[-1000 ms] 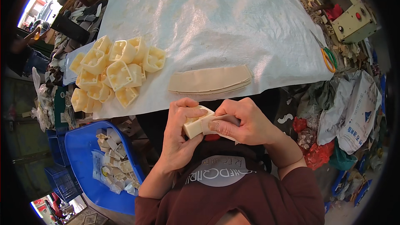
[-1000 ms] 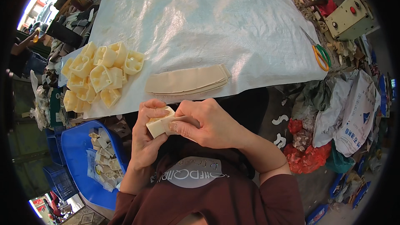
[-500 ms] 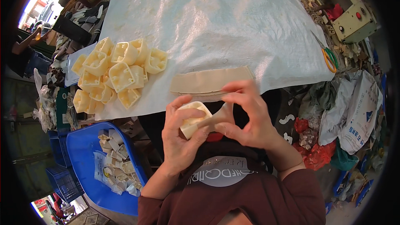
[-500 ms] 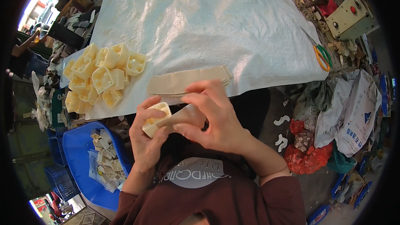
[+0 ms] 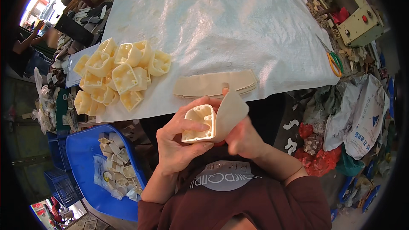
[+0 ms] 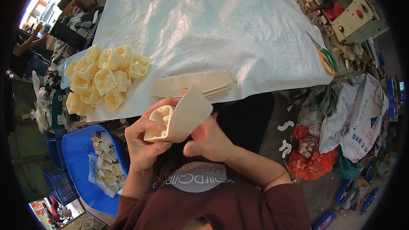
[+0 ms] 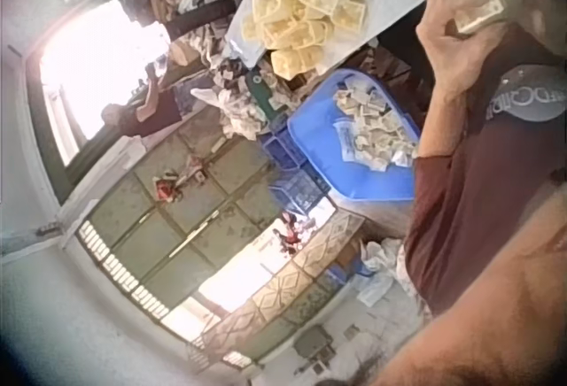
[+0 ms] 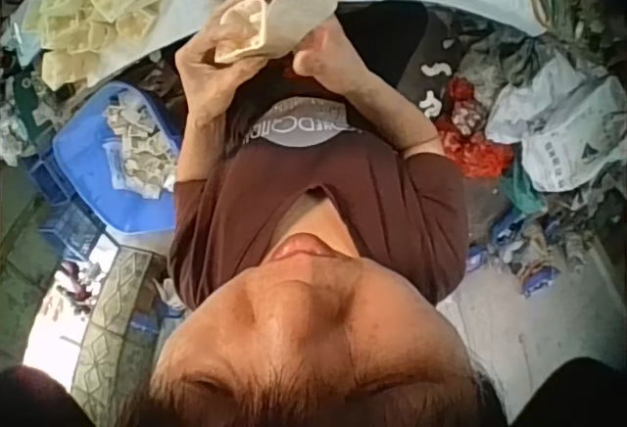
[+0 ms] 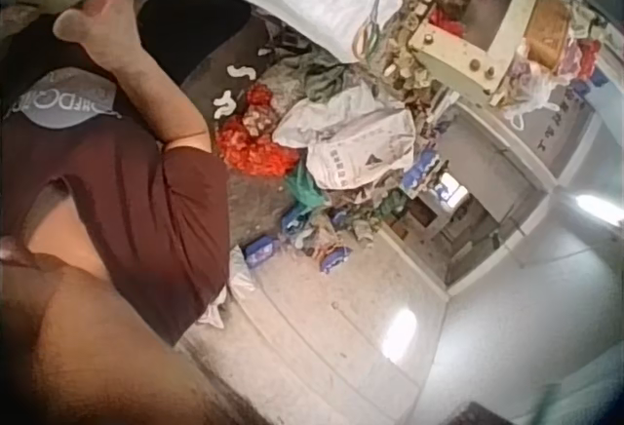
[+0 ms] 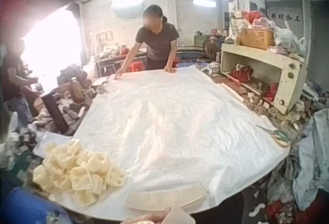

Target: The person repeatedly picks up a small, flat, beige plastic sheet and a yellow plastic mold. They insert the sheet into the mold, press it into place, and then remove the assembled unit, placing it into a blue bin. This process is repeated continuously throughout the video.

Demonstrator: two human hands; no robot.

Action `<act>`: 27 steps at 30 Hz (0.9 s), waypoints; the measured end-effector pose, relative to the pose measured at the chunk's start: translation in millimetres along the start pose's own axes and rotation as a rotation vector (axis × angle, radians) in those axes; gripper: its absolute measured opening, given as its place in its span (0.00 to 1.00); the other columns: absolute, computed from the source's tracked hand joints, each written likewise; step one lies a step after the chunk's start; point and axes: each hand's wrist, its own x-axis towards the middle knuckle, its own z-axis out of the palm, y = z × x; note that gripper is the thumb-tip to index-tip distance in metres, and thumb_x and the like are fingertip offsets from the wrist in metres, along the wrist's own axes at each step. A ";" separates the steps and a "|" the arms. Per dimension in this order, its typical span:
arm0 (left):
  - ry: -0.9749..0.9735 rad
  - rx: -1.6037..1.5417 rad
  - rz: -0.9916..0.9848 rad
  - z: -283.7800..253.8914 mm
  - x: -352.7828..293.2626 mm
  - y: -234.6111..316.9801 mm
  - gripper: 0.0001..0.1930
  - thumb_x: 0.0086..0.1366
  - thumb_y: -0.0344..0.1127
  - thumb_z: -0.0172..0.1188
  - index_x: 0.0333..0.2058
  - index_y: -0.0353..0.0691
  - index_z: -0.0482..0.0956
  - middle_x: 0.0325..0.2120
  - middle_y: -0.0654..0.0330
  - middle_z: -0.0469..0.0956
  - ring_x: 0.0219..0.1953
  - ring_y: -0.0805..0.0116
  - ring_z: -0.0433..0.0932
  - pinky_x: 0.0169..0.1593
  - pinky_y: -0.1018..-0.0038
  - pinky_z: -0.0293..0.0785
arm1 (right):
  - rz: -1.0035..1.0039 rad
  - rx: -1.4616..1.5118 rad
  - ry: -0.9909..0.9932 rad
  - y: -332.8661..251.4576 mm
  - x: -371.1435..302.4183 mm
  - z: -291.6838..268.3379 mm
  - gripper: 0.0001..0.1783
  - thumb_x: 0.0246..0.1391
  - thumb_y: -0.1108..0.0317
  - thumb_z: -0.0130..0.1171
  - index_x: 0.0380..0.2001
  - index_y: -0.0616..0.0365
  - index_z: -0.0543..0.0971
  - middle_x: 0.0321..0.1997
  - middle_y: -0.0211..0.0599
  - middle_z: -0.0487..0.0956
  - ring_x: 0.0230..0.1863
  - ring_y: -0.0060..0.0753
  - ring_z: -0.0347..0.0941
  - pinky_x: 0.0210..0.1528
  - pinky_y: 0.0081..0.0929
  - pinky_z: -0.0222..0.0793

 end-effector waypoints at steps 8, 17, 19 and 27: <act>-0.098 0.051 0.093 -9.9 -4.8 -6.6 0.16 0.39 0.28 0.74 0.30 0.40 0.81 0.51 0.43 0.67 0.50 0.58 0.72 0.49 0.68 0.70 | 0.037 0.073 0.109 -10.5 3.0 -18.8 0.15 0.49 0.59 0.63 0.35 0.55 0.73 0.35 0.29 0.71 0.38 0.24 0.66 0.41 0.26 0.64; -0.128 -0.020 0.036 -8.5 -6.1 -8.4 0.15 0.40 0.38 0.75 0.27 0.42 0.82 0.49 0.38 0.68 0.49 0.54 0.71 0.50 0.66 0.68 | 0.082 0.012 0.089 -13.8 7.6 -12.7 0.16 0.49 0.59 0.63 0.36 0.57 0.73 0.33 0.28 0.72 0.36 0.20 0.68 0.37 0.20 0.65; -0.134 -0.047 -0.001 -6.6 -6.8 -7.7 0.15 0.41 0.39 0.74 0.27 0.42 0.81 0.49 0.38 0.68 0.51 0.52 0.70 0.52 0.64 0.66 | 0.076 -0.008 0.074 -9.8 7.9 -16.8 0.19 0.50 0.57 0.62 0.39 0.58 0.73 0.35 0.29 0.73 0.36 0.19 0.69 0.36 0.19 0.66; -0.066 0.278 0.116 4.7 -1.2 -8.4 0.15 0.41 0.34 0.73 0.27 0.41 0.76 0.51 0.45 0.67 0.55 0.56 0.63 0.52 0.68 0.64 | 0.069 -0.069 0.026 -18.0 10.8 -19.4 0.22 0.50 0.58 0.62 0.42 0.65 0.75 0.38 0.35 0.78 0.38 0.22 0.73 0.35 0.19 0.69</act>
